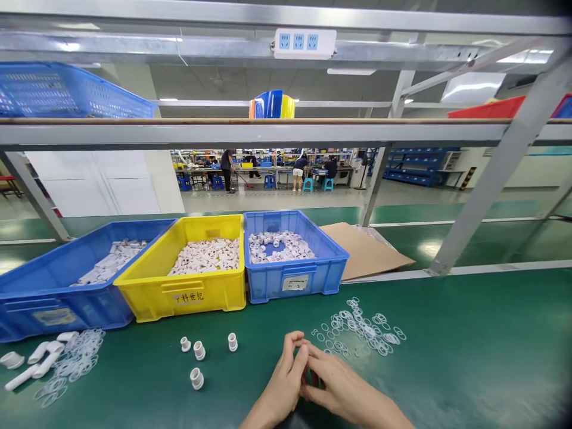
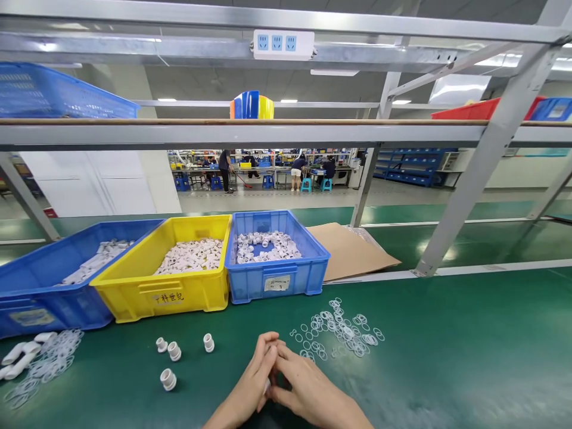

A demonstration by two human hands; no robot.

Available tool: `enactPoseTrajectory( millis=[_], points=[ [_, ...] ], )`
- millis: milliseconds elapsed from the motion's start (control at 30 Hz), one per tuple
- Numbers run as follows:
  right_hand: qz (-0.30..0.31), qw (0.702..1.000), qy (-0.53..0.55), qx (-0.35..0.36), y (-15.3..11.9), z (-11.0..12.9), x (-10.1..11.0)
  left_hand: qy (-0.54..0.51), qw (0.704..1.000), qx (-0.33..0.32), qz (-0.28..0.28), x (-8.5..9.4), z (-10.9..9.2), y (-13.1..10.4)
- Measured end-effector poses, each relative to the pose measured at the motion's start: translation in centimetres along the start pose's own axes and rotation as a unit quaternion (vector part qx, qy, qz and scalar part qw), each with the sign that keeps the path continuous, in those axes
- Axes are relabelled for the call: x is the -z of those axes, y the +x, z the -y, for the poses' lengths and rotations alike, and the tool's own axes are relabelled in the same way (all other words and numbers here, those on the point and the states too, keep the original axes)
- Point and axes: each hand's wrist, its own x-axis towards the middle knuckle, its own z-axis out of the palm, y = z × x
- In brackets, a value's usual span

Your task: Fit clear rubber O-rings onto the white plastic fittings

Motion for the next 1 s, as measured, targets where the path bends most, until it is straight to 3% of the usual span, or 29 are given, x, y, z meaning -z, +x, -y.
enactPoseTrajectory(
  millis=[100, 200, 333, 467, 567, 633, 733, 1000],
  points=[
    [0.022, 1.000, -0.010, 0.017, 1.2, -0.9, 0.0, -0.025, 1.000, 0.010, -0.012, 0.6, 0.2, 0.2],
    [-0.008, 0.999, -0.009, 0.030, 2.2, -1.7, 0.2, -0.076, 0.996, 0.027, -0.036, 1.3, 0.7, 0.9],
    [-0.093, 0.995, 0.039, -0.011, 2.9, -2.4, 0.5, -0.163, 0.983, -0.043, -0.076, 1.8, 2.0, 1.9],
    [-0.087, 0.994, 0.065, -0.008, 2.9, -4.3, 1.1, -0.186, 0.976, -0.045, -0.103, 1.8, 3.5, 2.6],
    [-0.128, 0.990, -0.019, -0.045, 2.4, -7.7, 2.0, -0.207, 0.970, -0.019, -0.128, 1.7, 4.0, 2.8],
    [-0.180, 0.972, -0.120, -0.096, 2.0, -10.2, 2.5, -0.223, 0.966, -0.010, -0.129, 1.5, 4.2, 2.8],
    [-0.201, 0.952, -0.187, -0.132, 1.5, -13.0, 2.6, -0.215, 0.969, -0.013, -0.117, 0.9, 4.6, 2.9],
    [-0.186, 0.948, -0.225, -0.127, 1.8, -13.9, 1.1, -0.161, 0.983, -0.023, -0.088, 0.7, 5.7, 3.4]
  ],
)
